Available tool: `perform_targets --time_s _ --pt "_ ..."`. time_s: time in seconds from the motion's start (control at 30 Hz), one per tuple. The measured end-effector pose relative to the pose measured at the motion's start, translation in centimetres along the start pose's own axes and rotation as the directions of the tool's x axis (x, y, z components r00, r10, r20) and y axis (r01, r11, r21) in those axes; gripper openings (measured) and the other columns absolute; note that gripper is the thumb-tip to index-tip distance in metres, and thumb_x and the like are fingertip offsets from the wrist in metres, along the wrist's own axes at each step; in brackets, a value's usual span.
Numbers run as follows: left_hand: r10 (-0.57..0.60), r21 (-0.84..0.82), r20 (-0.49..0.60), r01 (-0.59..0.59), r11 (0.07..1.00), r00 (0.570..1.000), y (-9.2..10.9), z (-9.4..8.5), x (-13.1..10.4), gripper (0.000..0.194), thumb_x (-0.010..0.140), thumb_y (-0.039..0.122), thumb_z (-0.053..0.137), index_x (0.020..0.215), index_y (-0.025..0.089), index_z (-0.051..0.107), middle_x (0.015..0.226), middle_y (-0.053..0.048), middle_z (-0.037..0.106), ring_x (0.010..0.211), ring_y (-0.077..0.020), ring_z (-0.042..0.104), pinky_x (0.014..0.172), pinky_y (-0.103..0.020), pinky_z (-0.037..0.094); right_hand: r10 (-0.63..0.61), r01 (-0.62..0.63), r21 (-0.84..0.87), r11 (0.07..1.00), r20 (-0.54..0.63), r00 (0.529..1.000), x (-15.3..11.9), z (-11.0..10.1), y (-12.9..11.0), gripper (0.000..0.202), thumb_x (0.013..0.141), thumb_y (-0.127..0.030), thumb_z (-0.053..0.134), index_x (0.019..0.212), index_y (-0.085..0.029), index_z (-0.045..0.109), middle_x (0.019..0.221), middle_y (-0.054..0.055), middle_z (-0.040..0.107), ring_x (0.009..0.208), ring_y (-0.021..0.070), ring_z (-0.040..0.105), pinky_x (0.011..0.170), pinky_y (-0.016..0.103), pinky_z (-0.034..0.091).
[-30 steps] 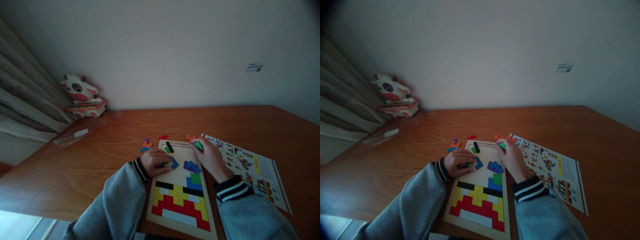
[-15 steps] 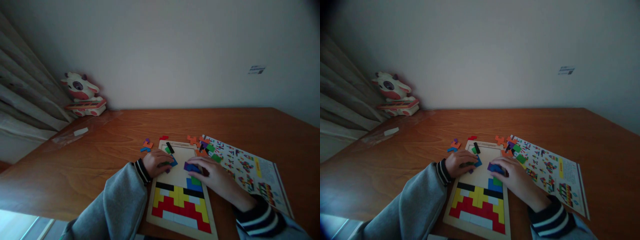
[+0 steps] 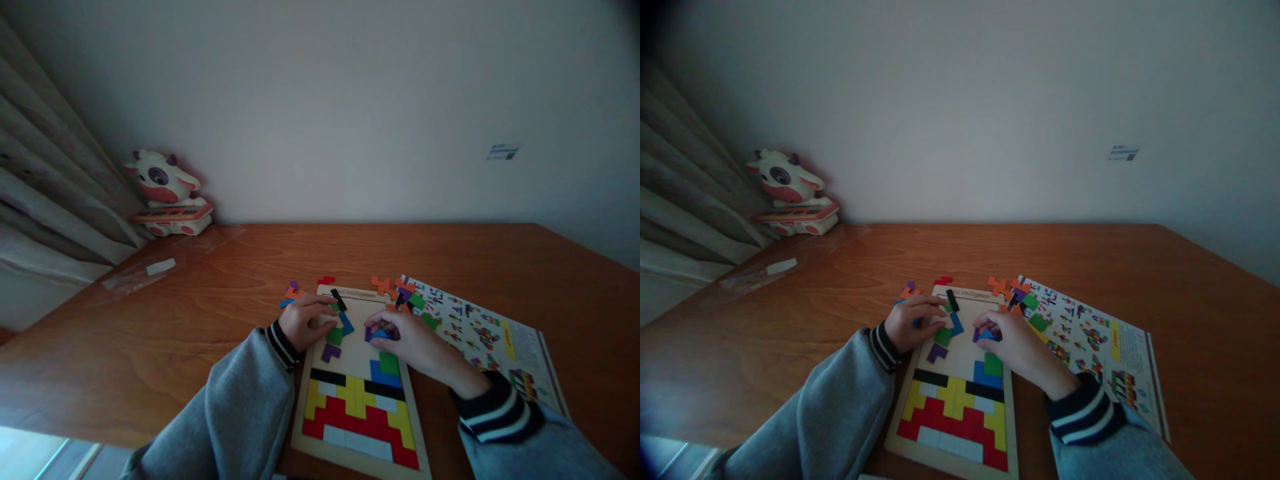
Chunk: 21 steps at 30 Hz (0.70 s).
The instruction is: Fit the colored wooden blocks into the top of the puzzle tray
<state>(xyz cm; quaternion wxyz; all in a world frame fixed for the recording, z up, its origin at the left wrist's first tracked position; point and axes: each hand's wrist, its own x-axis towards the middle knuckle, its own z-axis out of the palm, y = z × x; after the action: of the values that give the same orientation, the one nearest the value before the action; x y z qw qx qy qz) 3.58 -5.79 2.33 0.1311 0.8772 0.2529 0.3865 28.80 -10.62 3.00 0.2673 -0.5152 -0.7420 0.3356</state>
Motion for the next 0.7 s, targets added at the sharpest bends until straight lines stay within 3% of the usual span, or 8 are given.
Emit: perform_targets --time_s 0.1,0.17,0.23,0.3,0.4,0.5,0.63,0.7 --pt "0.087 0.015 0.089 -0.088 0.996 0.992 0.0 0.0 -0.1 0.040 0.075 0.046 0.071 0.103 0.018 0.068 0.112 -0.011 0.069 0.098 -0.0243 0.065 0.087 -0.040 0.052 0.033 -0.033 -0.013 0.999 -0.024 0.999 -0.3 -1.0 -0.4 0.013 0.082 -0.029 0.063 0.092 -0.024 0.069 0.086 0.002 0.074 0.073 0.0189 0.069 0.063 0.028 0.055" --pt "0.124 0.018 0.153 -0.128 0.992 0.980 0.1 0.2 -0.3 0.049 0.072 0.051 0.071 0.107 0.017 0.067 0.112 -0.011 0.069 0.098 -0.0254 0.065 0.088 -0.041 0.052 0.082 -0.090 -0.055 0.994 -0.123 0.989 -0.5 -2.1 -0.1 0.018 0.084 -0.035 0.060 0.095 -0.024 0.069 0.086 0.002 0.074 0.074 0.0203 0.069 0.063 0.030 0.054" --pt "0.137 0.013 0.198 -0.142 0.990 0.971 0.2 0.5 -0.5 0.042 0.077 0.047 0.068 0.108 0.017 0.067 0.110 -0.010 0.070 0.097 -0.0236 0.066 0.087 -0.039 0.053 0.125 -0.156 -0.111 0.981 -0.248 0.961 -0.8 -3.4 0.7 0.021 0.083 -0.038 0.060 0.095 -0.024 0.070 0.089 0.003 0.074 0.080 0.0228 0.069 0.068 0.032 0.053" --pt "0.134 -0.003 0.219 -0.137 0.991 0.966 0.1 0.7 -0.6 0.031 0.083 0.036 0.063 0.107 0.018 0.067 0.110 -0.009 0.070 0.097 -0.0207 0.065 0.088 -0.035 0.053 0.131 -0.187 -0.169 0.968 -0.295 0.946 -1.1 -4.4 1.6 0.022 0.084 -0.040 0.059 0.094 -0.025 0.071 0.089 0.003 0.074 0.080 0.0242 0.069 0.071 0.035 0.053" --pt "0.154 -0.031 0.194 -0.151 0.988 0.969 -0.2 0.9 -0.7 0.022 0.086 0.028 0.059 0.103 0.017 0.068 0.108 -0.008 0.071 0.095 -0.0185 0.066 0.087 -0.032 0.053 0.023 -0.139 -0.310 0.941 -0.352 0.936 -1.5 -4.6 2.2 0.022 0.083 -0.042 0.061 0.090 -0.024 0.071 0.095 0.006 0.071 0.089 0.0277 0.066 0.082 0.043 0.050" --pt "0.189 -0.053 0.170 -0.183 0.982 0.967 -0.1 1.1 -0.6 0.017 0.087 0.025 0.059 0.099 0.017 0.068 0.107 -0.009 0.071 0.095 -0.0181 0.065 0.087 -0.031 0.053 -0.112 0.003 -0.343 0.939 -0.297 0.948 -1.9 -3.2 1.4 0.023 0.085 -0.042 0.060 0.093 -0.023 0.070 0.103 0.008 0.067 0.100 0.0269 0.061 0.091 0.043 0.047" --pt "0.199 -0.039 0.153 -0.195 0.980 0.968 0.4 1.1 -0.3 0.015 0.088 0.018 0.056 0.096 0.017 0.068 0.109 -0.010 0.069 0.099 -0.0183 0.063 0.089 -0.033 0.052 -0.082 0.047 -0.265 0.963 -0.124 0.989 -2.1 -0.7 -0.5 0.030 0.081 -0.041 0.067 0.106 -0.025 0.067 0.105 0.007 0.064 0.100 0.0245 0.061 0.089 0.039 0.049" --pt "0.206 -0.037 0.129 -0.203 0.978 0.970 0.5 0.9 -0.2 0.017 0.087 0.013 0.054 0.094 0.017 0.069 0.110 -0.010 0.069 0.098 -0.0185 0.063 0.088 -0.033 0.052 -0.062 0.039 -0.238 0.971 -0.091 0.994 -1.8 0.0 -1.0 0.025 0.082 -0.036 0.067 0.103 -0.024 0.068 0.104 0.007 0.064 0.098 0.0238 0.062 0.088 0.039 0.049"
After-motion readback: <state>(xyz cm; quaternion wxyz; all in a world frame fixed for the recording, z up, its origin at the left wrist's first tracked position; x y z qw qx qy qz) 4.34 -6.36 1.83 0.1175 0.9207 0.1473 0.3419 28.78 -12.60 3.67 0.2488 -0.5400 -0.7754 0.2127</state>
